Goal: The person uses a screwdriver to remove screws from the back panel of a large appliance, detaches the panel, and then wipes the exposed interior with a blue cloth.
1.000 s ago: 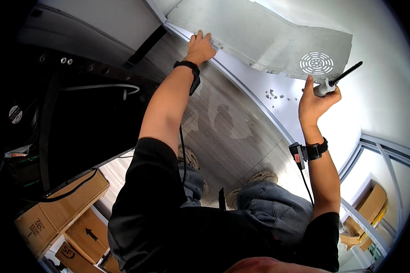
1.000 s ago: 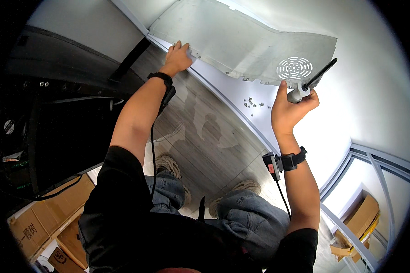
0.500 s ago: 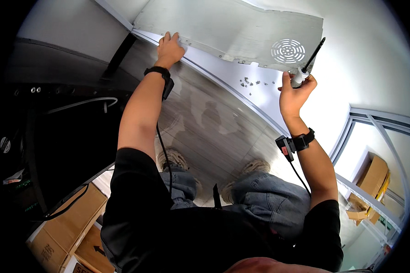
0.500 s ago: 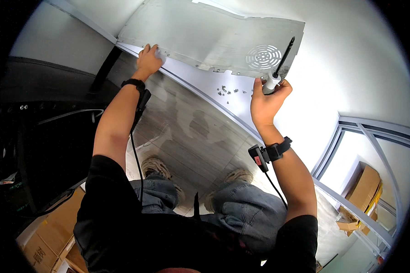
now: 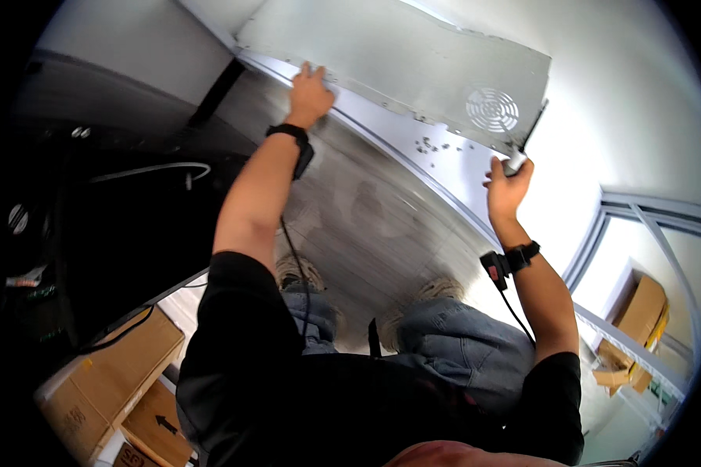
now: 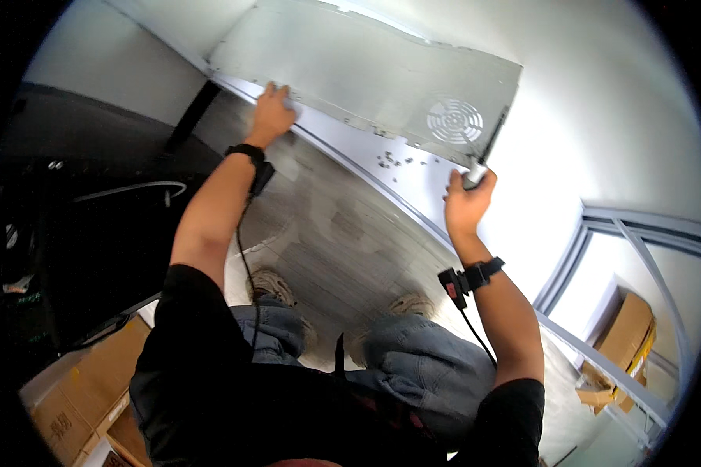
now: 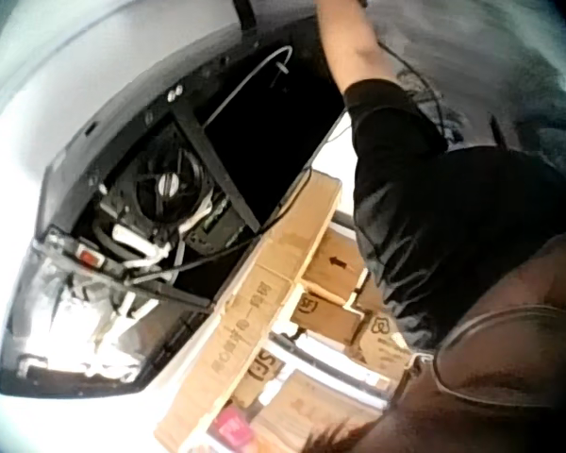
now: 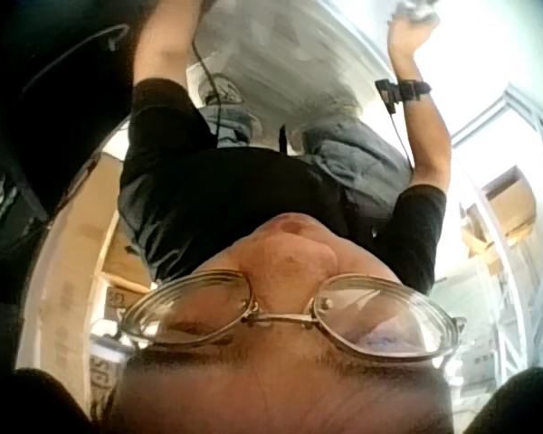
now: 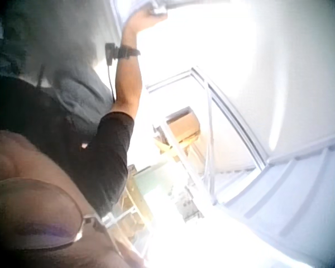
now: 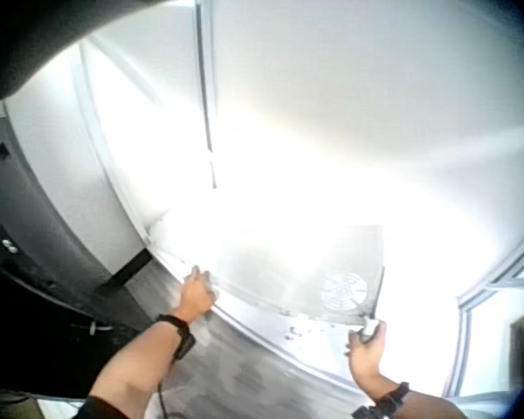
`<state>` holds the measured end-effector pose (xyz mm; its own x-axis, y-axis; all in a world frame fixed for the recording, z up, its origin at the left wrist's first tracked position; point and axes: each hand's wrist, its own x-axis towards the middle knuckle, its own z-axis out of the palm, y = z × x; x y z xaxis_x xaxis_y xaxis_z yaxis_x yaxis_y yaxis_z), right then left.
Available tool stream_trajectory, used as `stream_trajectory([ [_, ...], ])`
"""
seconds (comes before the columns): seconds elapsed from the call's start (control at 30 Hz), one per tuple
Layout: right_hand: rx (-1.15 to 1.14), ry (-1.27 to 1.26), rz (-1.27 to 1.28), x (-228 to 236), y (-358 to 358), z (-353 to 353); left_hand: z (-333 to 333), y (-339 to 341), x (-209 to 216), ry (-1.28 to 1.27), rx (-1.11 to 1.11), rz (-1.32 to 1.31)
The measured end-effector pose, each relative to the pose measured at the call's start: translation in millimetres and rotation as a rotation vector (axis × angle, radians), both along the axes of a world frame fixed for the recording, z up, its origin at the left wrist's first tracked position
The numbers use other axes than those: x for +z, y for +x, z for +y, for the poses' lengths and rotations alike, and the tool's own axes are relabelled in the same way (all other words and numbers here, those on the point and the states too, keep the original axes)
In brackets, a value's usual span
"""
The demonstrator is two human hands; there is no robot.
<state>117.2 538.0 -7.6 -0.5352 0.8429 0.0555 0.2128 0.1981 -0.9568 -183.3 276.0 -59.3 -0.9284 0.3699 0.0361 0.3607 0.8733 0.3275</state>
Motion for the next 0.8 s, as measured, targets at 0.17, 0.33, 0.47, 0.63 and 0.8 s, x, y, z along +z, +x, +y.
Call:
stream_trajectory([
  [0.17, -0.054, -0.174, -0.084, 10.2, 4.4, -8.8, 9.4, 10.5, 5.1, 0.075, -0.025, -0.052],
  [0.33, 0.126, -0.271, -0.048, 14.3, 19.3, -38.5, 17.4, 21.0, 27.2, 0.213, -0.015, -0.183],
  [0.47, 0.360, -0.291, 0.044, 37.8, 5.0, -62.3, 16.4, 23.5, 50.1, 0.387, -0.078, -0.184],
  [0.63, 0.570, -0.158, 0.191, 91.3, -38.6, -77.1, 20.9, 42.7, 118.6, 0.704, -0.110, -0.488],
  [0.8, 0.776, -0.212, 0.241, 158.4, -79.5, -101.8, -5.1, 93.0, 220.5, 0.919, -0.079, -0.643],
])
